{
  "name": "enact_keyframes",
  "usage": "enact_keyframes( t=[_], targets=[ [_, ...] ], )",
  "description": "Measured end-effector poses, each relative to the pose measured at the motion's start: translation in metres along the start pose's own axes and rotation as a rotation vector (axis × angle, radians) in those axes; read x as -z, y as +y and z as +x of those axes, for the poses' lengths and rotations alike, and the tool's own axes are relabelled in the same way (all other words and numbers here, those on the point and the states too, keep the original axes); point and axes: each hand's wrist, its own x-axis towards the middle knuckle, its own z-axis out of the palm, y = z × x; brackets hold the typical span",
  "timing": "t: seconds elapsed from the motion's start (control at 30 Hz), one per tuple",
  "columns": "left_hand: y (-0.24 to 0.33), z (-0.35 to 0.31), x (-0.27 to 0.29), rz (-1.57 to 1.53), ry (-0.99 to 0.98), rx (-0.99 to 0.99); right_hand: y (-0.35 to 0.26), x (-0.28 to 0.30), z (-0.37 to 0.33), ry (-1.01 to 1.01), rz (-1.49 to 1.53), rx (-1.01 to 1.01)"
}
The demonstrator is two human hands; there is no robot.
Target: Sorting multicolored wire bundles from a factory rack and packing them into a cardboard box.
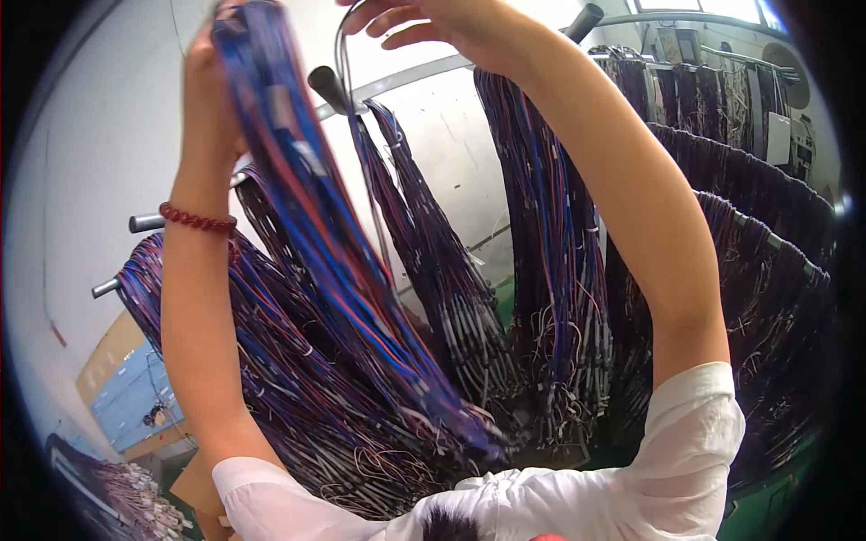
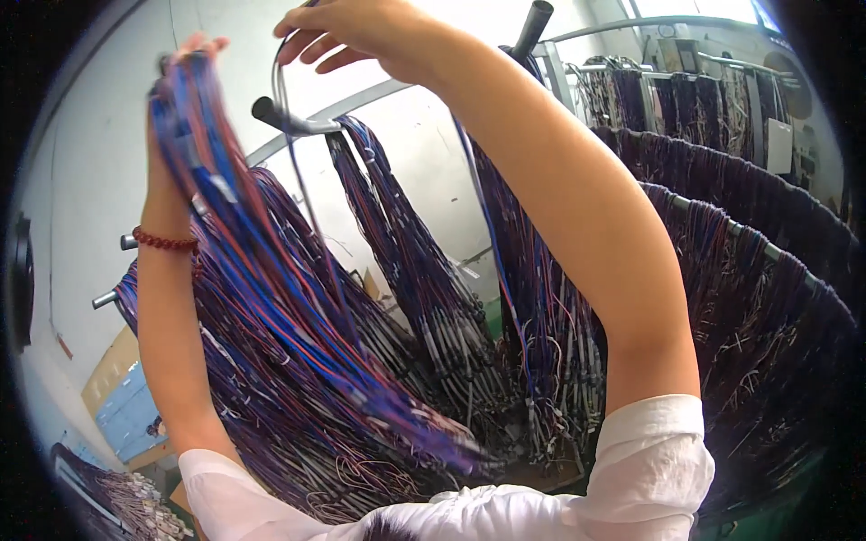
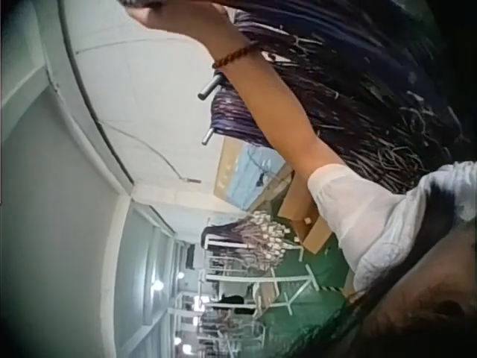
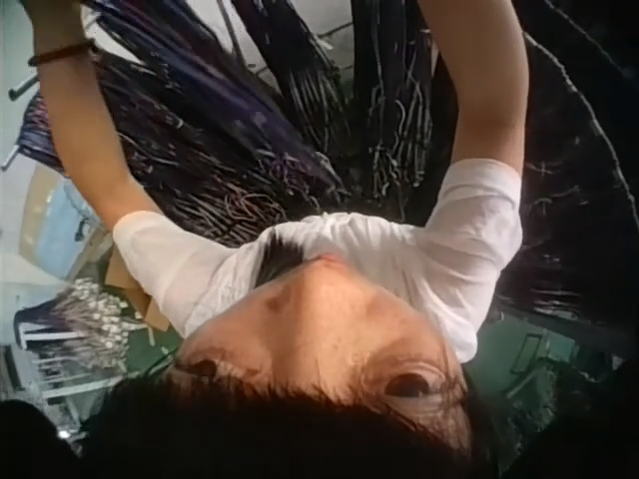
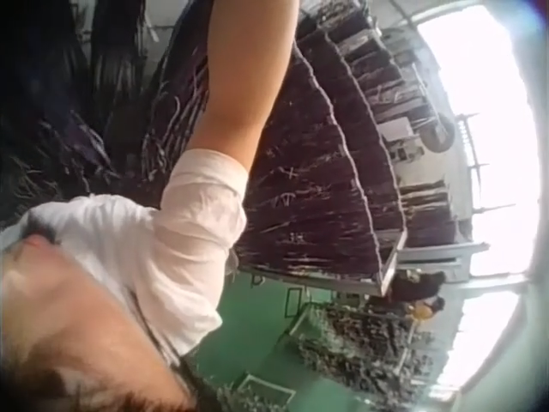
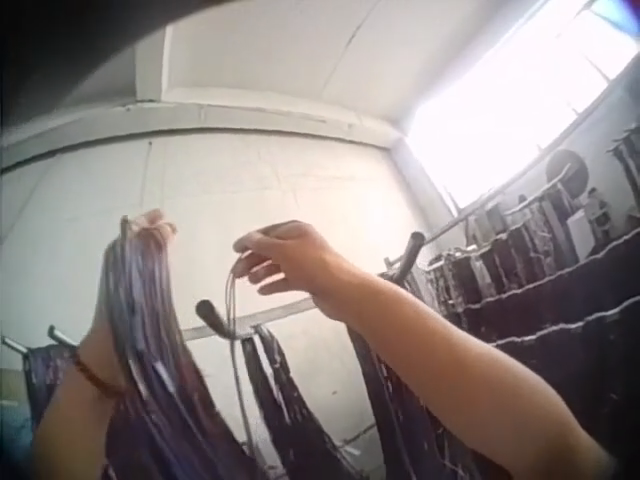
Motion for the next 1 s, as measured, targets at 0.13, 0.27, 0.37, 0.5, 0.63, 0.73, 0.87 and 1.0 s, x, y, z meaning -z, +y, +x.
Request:
enact_keyframes(
  t=[0.13, 0.27, 0.37, 0.5, 0.63, 0.73, 0.87, 1.0],
  targets=[
    [0.039, 0.003, -0.044, -0.211, 0.003, 0.479, -0.019, -0.023, -0.001, -0.016, -0.084, 0.027],
    [0.044, -0.003, -0.046, 0.113, -0.102, 0.430, 0.006, -0.036, 0.009, 0.126, 0.006, -0.134],
    [0.037, 0.001, -0.037, 0.063, -0.076, 0.459, -0.012, -0.033, -0.017, 0.045, 0.256, -0.102],
    [0.027, 0.007, -0.034, 0.146, -0.029, 0.288, -0.052, -0.028, -0.067, 0.010, -0.031, -0.199],
    [0.013, 0.015, -0.031, 0.311, -0.074, 0.296, -0.003, -0.027, -0.039, 0.196, -0.470, 0.514],
    [0.045, 0.017, -0.032, 0.327, -0.080, 0.285, 0.024, -0.063, -0.038, 0.121, -0.296, 0.031],
    [0.027, 0.011, -0.031, 0.511, 0.065, 0.343, 0.042, -0.081, -0.058, 0.319, -0.055, 0.014],
    [0.013, 0.002, -0.050, 0.568, 0.001, 0.397, 0.055, -0.052, -0.040, 0.261, -0.042, -0.080]
  ],
)
